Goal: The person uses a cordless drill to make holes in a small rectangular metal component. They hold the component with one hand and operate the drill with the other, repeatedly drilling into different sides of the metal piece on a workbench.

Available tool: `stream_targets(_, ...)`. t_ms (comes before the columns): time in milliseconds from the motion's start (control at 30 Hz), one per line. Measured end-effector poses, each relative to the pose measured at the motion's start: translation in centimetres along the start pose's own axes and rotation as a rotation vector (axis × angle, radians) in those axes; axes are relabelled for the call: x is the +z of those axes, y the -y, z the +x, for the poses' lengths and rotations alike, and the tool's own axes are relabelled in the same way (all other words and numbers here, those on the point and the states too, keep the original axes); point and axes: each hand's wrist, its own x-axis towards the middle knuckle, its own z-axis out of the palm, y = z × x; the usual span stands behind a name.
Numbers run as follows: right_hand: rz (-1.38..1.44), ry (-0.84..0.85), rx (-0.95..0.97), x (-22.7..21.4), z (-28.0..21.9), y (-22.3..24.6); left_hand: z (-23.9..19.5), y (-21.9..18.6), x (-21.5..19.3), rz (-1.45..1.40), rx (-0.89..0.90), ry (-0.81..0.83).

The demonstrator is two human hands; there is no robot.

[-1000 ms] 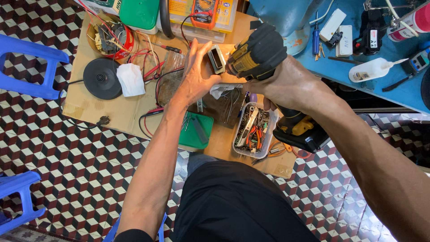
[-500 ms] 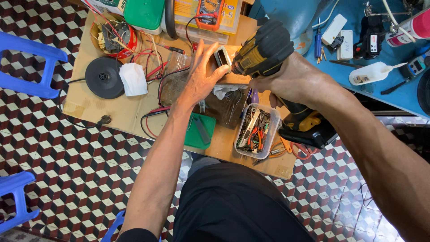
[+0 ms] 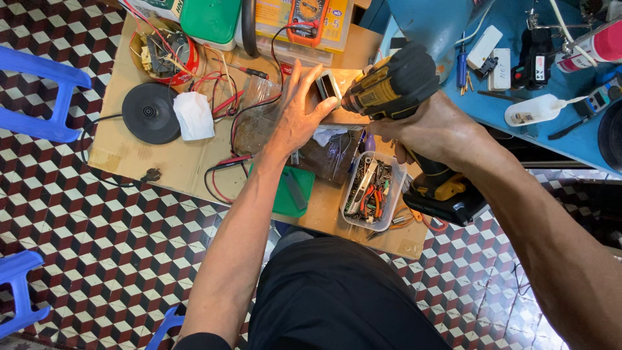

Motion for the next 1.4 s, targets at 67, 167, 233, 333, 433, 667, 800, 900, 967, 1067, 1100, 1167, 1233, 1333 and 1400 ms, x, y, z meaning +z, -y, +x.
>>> stream_targets(67,0.036,0.011,0.008,-0.3,0.0,-0.2,-0.1,-0.1,0.0,0.001,0.012,-0.006)
stream_targets(167,0.099,-0.008,-0.036,-0.2,0.1,-0.5,0.2,0.1,0.0,0.014,0.017,-0.007)
stream_targets(233,0.138,-0.005,-0.085,-0.1,-0.5,-1.0,0.1,0.3,0.0,0.016,0.001,-0.010)
stream_targets(333,0.152,0.000,-0.076,-0.7,-1.9,-2.2,0.2,0.2,0.2,0.012,-0.018,-0.024)
stream_targets(433,0.108,-0.061,-0.101,-0.6,-2.3,-3.2,0.3,-0.2,0.0,0.017,-0.023,-0.020)
stream_targets(667,0.189,-0.056,0.144,0.0,-1.6,-3.5,0.3,-1.2,-0.6,0.047,-0.073,0.040)
stream_targets(800,0.169,-0.040,0.041,-0.3,-1.7,-3.1,0.2,-1.6,-0.2,0.136,-0.009,-0.006)
stream_targets(900,0.181,-0.049,0.098,0.0,-1.9,-2.7,-0.2,-1.6,0.6,0.172,0.022,-0.085)
stream_targets(967,0.209,-0.057,0.057,0.0,-1.9,-2.6,-0.2,-1.4,1.0,0.177,0.032,-0.120)
stream_targets(1067,0.301,-0.059,0.004,0.3,-2.3,-2.5,-0.2,-1.6,1.4,0.192,0.009,-0.146)
stream_targets(1100,0.344,-0.059,-0.014,0.5,-2.3,-2.4,-0.2,-1.7,1.3,0.202,-0.004,-0.149)
stream_targets(1167,0.347,-0.089,0.025,0.9,-2.0,-2.3,-0.2,-2.0,1.2,0.218,0.000,-0.160)
stream_targets(1233,0.355,-0.107,0.060,1.1,-1.8,-2.4,-0.1,-2.3,1.3,0.222,-0.026,-0.152)
stream_targets(1333,0.359,-0.110,0.065,1.4,-1.6,-2.4,-0.1,-2.4,1.3,0.224,-0.063,-0.144)
stream_targets(1400,0.344,-0.123,0.030,1.5,-1.6,-2.5,-0.2,-2.2,1.3,0.230,-0.011,-0.171)
